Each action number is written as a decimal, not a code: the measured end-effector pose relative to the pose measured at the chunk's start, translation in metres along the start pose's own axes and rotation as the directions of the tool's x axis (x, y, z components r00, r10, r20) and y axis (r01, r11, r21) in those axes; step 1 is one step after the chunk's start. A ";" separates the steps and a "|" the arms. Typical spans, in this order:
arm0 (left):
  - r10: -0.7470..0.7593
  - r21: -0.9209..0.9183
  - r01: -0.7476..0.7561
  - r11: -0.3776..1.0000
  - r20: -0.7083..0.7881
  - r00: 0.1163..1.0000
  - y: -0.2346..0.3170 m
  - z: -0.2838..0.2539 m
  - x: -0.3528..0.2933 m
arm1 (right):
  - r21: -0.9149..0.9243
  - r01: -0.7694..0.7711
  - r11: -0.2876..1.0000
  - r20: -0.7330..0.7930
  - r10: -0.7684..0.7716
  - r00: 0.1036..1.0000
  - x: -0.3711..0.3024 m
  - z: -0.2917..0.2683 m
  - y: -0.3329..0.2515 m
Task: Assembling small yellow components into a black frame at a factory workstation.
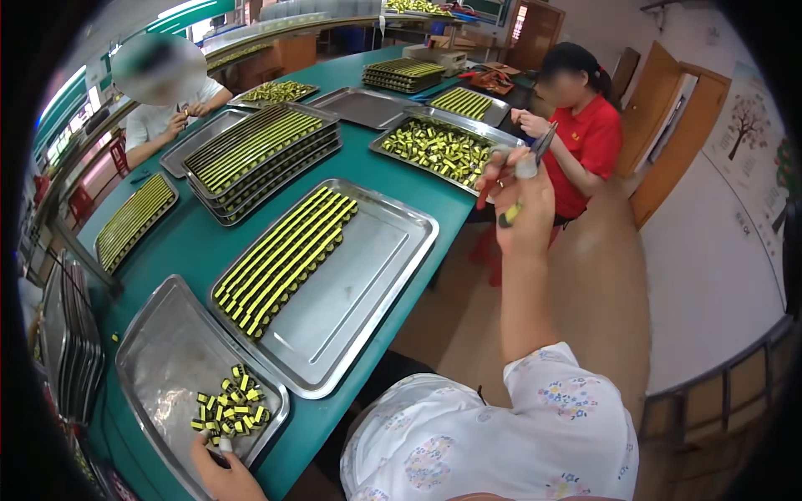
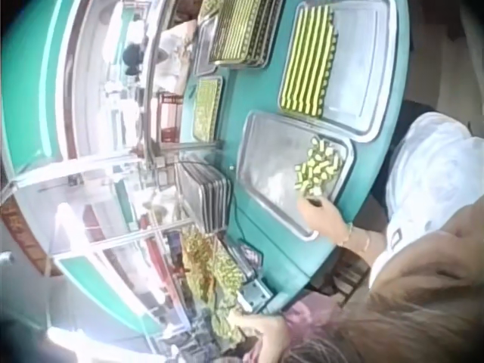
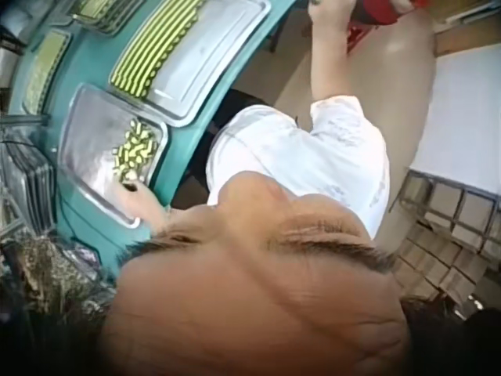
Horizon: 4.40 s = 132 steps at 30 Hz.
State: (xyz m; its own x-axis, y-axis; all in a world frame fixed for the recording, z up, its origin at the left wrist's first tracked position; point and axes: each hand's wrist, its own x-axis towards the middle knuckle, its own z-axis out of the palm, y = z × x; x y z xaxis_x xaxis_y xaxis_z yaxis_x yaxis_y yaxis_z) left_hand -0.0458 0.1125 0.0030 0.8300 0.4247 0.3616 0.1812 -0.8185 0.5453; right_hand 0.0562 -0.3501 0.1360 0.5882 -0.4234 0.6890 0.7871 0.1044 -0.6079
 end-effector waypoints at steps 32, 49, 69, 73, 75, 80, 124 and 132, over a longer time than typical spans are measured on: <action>-0.234 0.013 0.236 0.972 -0.070 0.970 0.019 -0.015 0.004 | 0.256 -0.760 0.598 0.599 0.519 0.610 -0.111 0.107 0.098; -0.235 -0.028 0.235 0.972 -0.015 0.972 0.023 -0.013 0.006 | -0.223 -0.735 0.640 0.824 0.527 0.209 -0.120 0.093 0.104; -0.019 -0.316 -0.032 0.948 -0.158 0.987 0.007 -0.023 0.002 | -0.168 -0.471 0.866 0.856 0.365 0.367 -0.201 0.183 0.061; -0.048 -0.388 -0.018 0.922 -0.159 0.986 0.003 -0.023 0.000 | -0.044 -0.460 0.887 0.920 0.216 0.328 -0.196 0.217 0.055; -0.058 -0.382 -0.005 0.924 -0.152 0.987 0.005 -0.024 -0.001 | -0.043 -0.467 0.883 0.926 0.211 0.313 -0.199 0.218 0.056; -0.029 -0.352 -0.019 0.936 -0.129 0.991 0.008 -0.026 0.001 | -0.042 -0.475 0.879 0.947 0.187 0.262 -0.214 0.183 0.075; 0.104 -0.579 -0.198 0.791 -0.191 0.976 0.007 -0.026 -0.009 | -0.270 -0.662 0.700 0.912 0.406 0.057 -0.243 0.183 0.067; -0.112 -0.730 -0.091 0.677 -0.224 0.968 0.023 -0.013 -0.011 | -0.218 -0.708 0.672 0.920 0.383 0.080 -0.243 0.184 0.068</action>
State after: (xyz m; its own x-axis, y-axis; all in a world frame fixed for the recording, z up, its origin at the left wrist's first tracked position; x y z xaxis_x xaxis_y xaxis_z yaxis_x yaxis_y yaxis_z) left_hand -0.0579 0.0940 0.0213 0.6647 0.5898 0.4585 -0.3376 -0.3104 0.8886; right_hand 0.0004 -0.0741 -0.0002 0.5194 0.8341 0.1855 0.0716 0.1738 -0.9822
